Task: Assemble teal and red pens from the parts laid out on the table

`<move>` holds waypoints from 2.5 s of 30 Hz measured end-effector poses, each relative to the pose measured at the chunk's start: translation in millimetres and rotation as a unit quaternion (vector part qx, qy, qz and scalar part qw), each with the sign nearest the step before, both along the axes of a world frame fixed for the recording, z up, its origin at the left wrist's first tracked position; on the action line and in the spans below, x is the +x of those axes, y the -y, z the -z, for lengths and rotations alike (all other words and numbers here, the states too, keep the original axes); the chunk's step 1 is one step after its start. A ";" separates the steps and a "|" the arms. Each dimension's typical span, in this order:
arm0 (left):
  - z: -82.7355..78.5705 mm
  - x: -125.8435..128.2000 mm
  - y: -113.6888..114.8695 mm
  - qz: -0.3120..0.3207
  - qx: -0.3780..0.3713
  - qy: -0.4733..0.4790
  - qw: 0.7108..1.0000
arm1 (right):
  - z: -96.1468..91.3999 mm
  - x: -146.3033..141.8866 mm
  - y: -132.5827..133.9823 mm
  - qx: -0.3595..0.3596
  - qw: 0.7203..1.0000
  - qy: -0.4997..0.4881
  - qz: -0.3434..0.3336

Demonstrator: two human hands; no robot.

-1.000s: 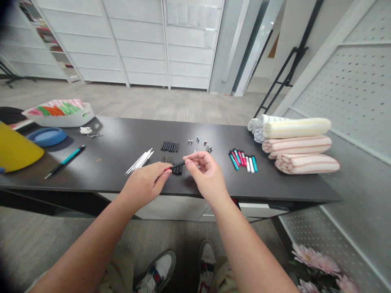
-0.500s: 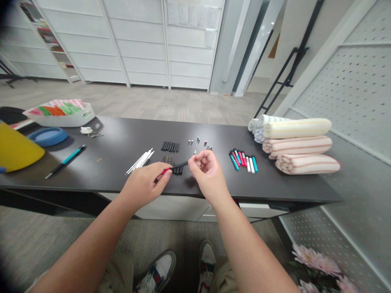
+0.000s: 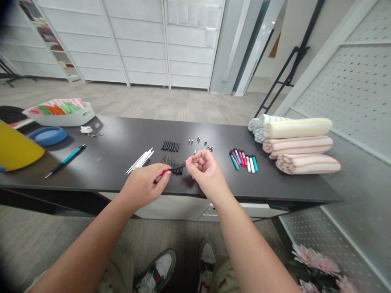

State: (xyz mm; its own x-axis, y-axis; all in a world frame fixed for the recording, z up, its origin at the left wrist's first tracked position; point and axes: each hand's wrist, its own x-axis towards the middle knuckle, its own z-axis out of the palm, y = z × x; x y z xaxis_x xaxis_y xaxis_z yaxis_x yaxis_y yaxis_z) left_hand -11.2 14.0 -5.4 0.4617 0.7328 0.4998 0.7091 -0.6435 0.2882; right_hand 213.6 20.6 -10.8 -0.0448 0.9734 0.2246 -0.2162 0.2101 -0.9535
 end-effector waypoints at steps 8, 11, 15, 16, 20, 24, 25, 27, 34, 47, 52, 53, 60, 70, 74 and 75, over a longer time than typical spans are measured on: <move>2.4 -0.3 -3.4 -0.006 0.018 -0.007 1.000 | -2.6 -0.9 0.8 -0.002 1.000 -0.020 0.020; 4.9 -0.1 -5.1 -0.023 0.025 -0.006 0.999 | -0.4 -0.8 -0.3 0.001 0.999 -0.025 0.026; 7.6 -0.3 -7.1 -0.012 0.012 0.010 1.000 | 5.1 1.1 -2.5 0.006 1.000 -0.012 0.021; 7.8 -0.7 -7.6 -0.004 0.004 0.013 1.000 | 5.9 1.6 -2.8 0.007 1.000 -0.007 0.017; 5.5 -3.4 -8.9 0.029 -0.024 0.028 0.999 | 5.3 2.4 -2.6 0.007 1.000 -0.006 -0.001; 2.4 -4.9 -9.1 0.039 -0.032 0.041 0.998 | 3.2 2.7 -2.1 0.003 1.000 -0.030 -0.003; 2.2 -4.9 -9.1 0.038 -0.034 0.040 0.998 | 3.2 2.9 -2.1 0.003 0.999 -0.033 -0.005; 2.2 -4.6 -9.0 0.033 -0.035 0.037 0.998 | 3.4 3.3 -2.1 0.004 0.999 -0.037 -0.011; 2.8 -4.7 -8.6 0.028 -0.033 0.038 0.998 | 3.1 2.9 -0.8 0.008 1.000 -0.025 -0.011; 0.4 -6.6 -7.6 0.041 -0.041 0.040 0.998 | -0.6 0.0 4.6 0.040 0.998 0.043 -0.001; 2.0 -7.1 -8.7 0.045 -0.042 0.039 0.997 | -1.1 -0.7 6.3 0.036 0.997 0.061 0.004; 2.3 -7.2 -9.0 0.047 -0.043 0.038 0.997 | -1.3 -0.8 6.6 0.036 0.997 0.065 0.005; 1.0 -7.7 -7.7 0.053 -0.053 0.036 0.997 | -1.8 -1.9 6.7 0.026 0.997 0.075 0.017; -0.1 -8.2 -8.4 0.050 -0.061 0.033 0.996 | 0.9 0.9 6.4 0.012 0.998 0.059 -0.002; -0.8 -8.5 -8.2 0.054 -0.066 0.037 0.996 | 0.2 0.3 6.9 0.009 0.998 0.059 -0.002; -0.9 -8.6 -8.1 0.056 -0.067 0.038 0.995 | -0.1 0.3 7.0 0.008 0.998 0.061 -0.002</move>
